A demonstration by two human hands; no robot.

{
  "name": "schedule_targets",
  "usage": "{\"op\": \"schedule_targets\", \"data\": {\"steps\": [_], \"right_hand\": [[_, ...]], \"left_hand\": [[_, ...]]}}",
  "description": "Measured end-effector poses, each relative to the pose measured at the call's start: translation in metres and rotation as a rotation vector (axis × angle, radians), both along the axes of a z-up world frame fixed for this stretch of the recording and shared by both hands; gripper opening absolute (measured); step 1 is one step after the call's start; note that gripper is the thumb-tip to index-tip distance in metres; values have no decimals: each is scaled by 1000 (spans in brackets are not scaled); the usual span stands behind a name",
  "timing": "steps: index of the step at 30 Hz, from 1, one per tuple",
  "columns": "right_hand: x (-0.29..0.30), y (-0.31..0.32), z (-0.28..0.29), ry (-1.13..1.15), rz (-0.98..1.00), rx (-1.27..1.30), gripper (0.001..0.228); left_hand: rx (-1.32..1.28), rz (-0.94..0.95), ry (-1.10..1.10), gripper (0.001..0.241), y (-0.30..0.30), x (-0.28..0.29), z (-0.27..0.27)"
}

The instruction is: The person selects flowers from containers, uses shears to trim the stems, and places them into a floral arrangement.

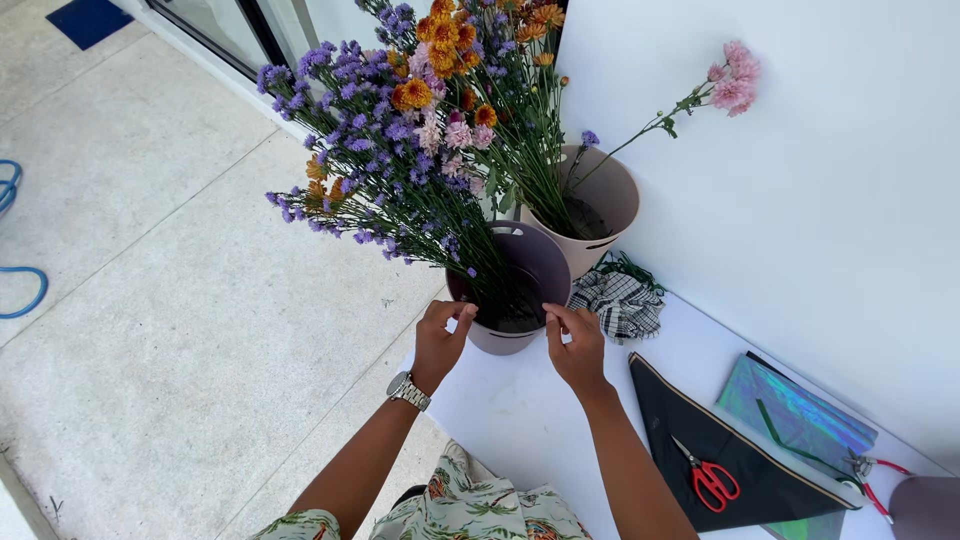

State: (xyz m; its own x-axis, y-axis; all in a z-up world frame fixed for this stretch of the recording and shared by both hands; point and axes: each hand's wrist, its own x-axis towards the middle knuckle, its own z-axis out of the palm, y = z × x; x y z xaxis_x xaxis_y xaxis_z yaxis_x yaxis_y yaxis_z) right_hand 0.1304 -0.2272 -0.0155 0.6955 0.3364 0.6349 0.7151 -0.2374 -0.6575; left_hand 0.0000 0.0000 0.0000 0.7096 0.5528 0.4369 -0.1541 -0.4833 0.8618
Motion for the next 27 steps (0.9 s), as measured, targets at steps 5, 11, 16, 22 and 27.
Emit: {"op": "schedule_targets", "data": {"steps": [5,11,16,22,27], "right_hand": [[31,40,38,-2,53,-137,17],[47,77,35,120,250,-490,10],[61,114,-7,203,270,-589,16],[66,122,-30,355,244,-652,44],[74,125,-36,380,306,-735,50]], "left_hand": [[243,50,27,16,20,40,20],[241,356,270,21,15,35,3],[-18,309,226,36,34,50,-26],[-44,291,294,45,51,67,-47],[18,244,439,43,54,71,-34]]}}
